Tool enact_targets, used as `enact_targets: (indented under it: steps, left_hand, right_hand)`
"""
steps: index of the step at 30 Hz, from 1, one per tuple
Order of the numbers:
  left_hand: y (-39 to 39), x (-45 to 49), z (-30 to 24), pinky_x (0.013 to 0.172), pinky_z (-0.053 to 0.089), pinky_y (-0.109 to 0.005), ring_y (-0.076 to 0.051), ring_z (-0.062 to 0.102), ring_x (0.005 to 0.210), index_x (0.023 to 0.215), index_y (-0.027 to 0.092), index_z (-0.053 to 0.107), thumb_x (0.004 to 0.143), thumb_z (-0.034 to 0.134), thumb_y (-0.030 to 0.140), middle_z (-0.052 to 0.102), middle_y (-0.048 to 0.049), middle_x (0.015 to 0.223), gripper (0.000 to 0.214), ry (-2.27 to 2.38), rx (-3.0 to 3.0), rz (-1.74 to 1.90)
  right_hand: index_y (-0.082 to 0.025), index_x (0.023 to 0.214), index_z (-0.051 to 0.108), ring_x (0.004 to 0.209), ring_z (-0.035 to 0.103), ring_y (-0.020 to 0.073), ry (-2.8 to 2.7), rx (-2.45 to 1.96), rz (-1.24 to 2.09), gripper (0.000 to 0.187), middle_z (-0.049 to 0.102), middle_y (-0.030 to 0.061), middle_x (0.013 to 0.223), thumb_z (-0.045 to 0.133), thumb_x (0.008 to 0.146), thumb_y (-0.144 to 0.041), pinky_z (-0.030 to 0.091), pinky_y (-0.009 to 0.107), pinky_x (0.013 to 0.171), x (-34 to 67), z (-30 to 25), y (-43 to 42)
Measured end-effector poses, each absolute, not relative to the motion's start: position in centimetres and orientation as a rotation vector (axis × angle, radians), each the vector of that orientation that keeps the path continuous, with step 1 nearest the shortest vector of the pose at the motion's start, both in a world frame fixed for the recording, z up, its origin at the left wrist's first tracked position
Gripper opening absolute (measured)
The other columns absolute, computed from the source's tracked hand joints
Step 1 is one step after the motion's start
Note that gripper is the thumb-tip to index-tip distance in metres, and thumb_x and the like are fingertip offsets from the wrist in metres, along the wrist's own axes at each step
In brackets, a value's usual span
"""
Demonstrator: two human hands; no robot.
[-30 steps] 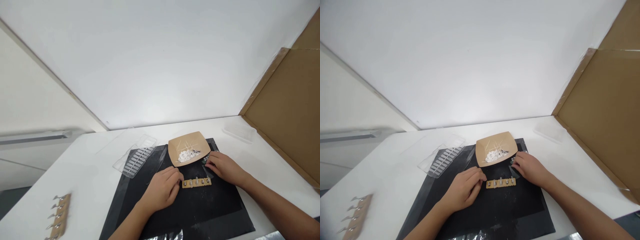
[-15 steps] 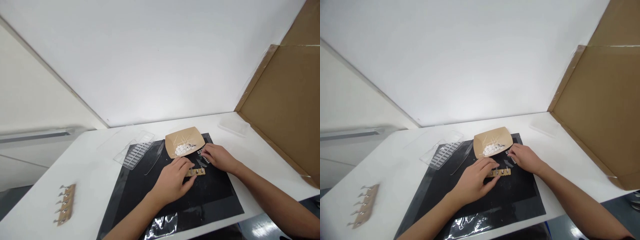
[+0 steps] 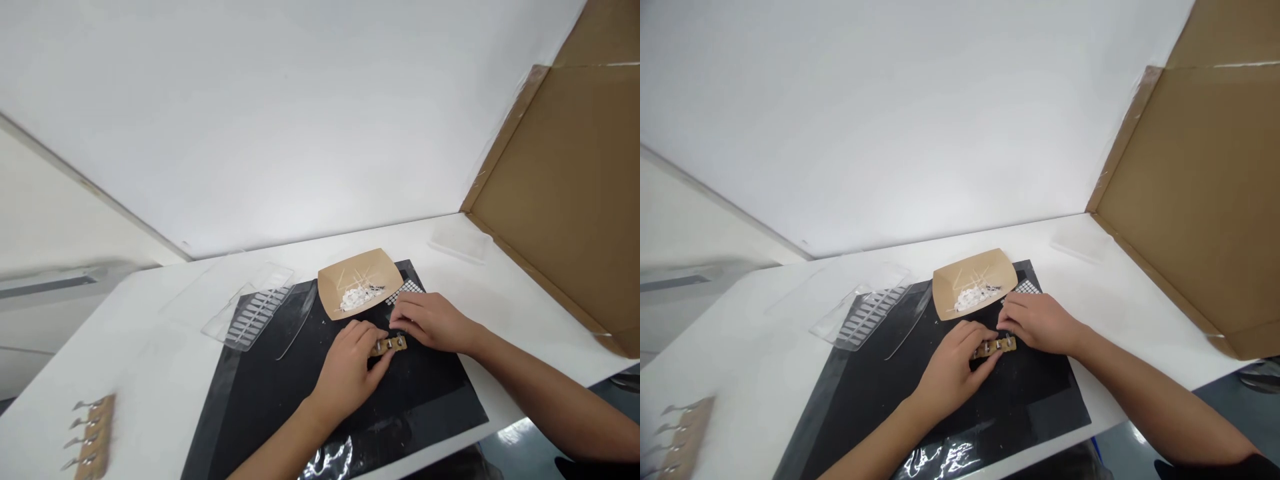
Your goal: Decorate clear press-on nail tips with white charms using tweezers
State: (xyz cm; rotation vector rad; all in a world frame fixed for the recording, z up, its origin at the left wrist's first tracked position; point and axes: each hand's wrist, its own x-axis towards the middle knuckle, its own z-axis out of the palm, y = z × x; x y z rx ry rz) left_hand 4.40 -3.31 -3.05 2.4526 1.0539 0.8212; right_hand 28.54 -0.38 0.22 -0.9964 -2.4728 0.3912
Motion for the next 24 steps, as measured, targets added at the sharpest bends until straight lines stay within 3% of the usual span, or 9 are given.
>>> enact_targets:
  steps: [8, 24]
  left_hand:
    - [-3.6, 4.9, -3.7, 0.076, 0.049, -0.035, -0.020, 0.060, 0.083, 0.091, 0.022, 0.070, 0.100, 0.070, 0.029, 0.068, -0.0034, 0.089, 0.012, 1.081, 2.287, 0.863]
    - [-4.4, 4.9, -3.5, 0.081, 0.051, -0.036, -0.020, 0.064, 0.089, 0.095, 0.022, 0.072, 0.096, 0.070, 0.020, 0.070, -0.0044, 0.096, 0.003, 1.108, 2.140, 0.897]
  right_hand:
    - [-0.020, 0.103, 0.068, 0.079, 0.062, 0.0149, -2.556, -0.817, 0.437, 0.021, 0.069, 0.0025, 0.096, 0.053, 0.111, -0.032, 0.046, 0.027, 0.068, 28.4, 0.4, -1.2]
    - [-0.017, 0.094, 0.064, 0.076, 0.061, 0.0136, -2.585, -0.576, 0.075, 0.015, 0.070, 0.0020, 0.088, 0.060, 0.107, -0.023, 0.043, 0.028, 0.066, 28.3, -0.1, -1.2]
